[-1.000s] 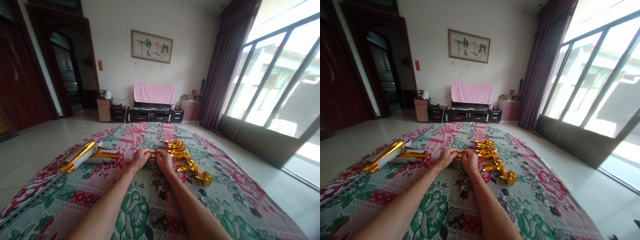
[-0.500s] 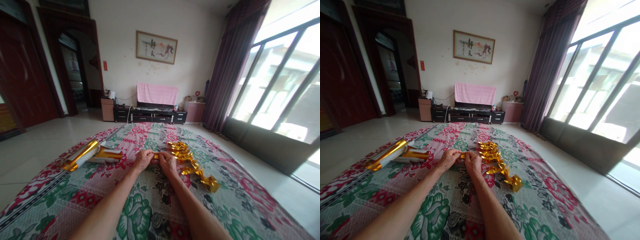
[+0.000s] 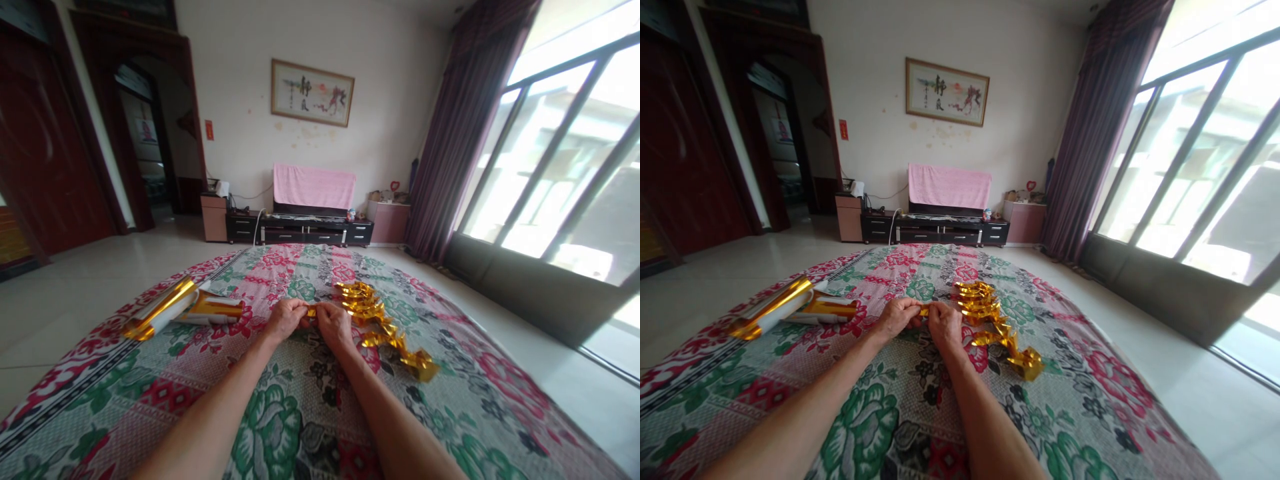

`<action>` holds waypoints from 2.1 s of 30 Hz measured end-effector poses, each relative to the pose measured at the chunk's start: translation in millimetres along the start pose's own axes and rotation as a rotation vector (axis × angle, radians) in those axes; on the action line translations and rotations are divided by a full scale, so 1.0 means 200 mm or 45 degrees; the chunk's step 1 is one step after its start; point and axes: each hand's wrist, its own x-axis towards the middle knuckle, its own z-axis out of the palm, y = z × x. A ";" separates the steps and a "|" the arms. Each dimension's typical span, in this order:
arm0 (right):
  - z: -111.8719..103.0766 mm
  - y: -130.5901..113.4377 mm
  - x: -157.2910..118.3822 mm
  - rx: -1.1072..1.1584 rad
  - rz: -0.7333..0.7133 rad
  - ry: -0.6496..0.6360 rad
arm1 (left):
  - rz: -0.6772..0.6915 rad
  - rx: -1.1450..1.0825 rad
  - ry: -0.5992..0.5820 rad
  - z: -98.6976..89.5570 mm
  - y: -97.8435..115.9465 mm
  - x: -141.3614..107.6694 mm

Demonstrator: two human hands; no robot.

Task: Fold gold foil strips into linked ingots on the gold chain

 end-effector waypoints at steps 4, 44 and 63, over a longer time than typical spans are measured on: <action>0.00 0.00 0.00 -0.030 0.005 0.023 | 0.000 0.026 0.130 0.01 0.02 0.00; 0.02 0.02 -0.01 -0.033 -0.320 0.313 | -0.177 -0.329 0.174 -0.04 0.06 0.00; 0.02 0.01 0.00 0.303 -0.137 0.142 | 0.467 0.182 0.145 -0.08 -0.02 0.00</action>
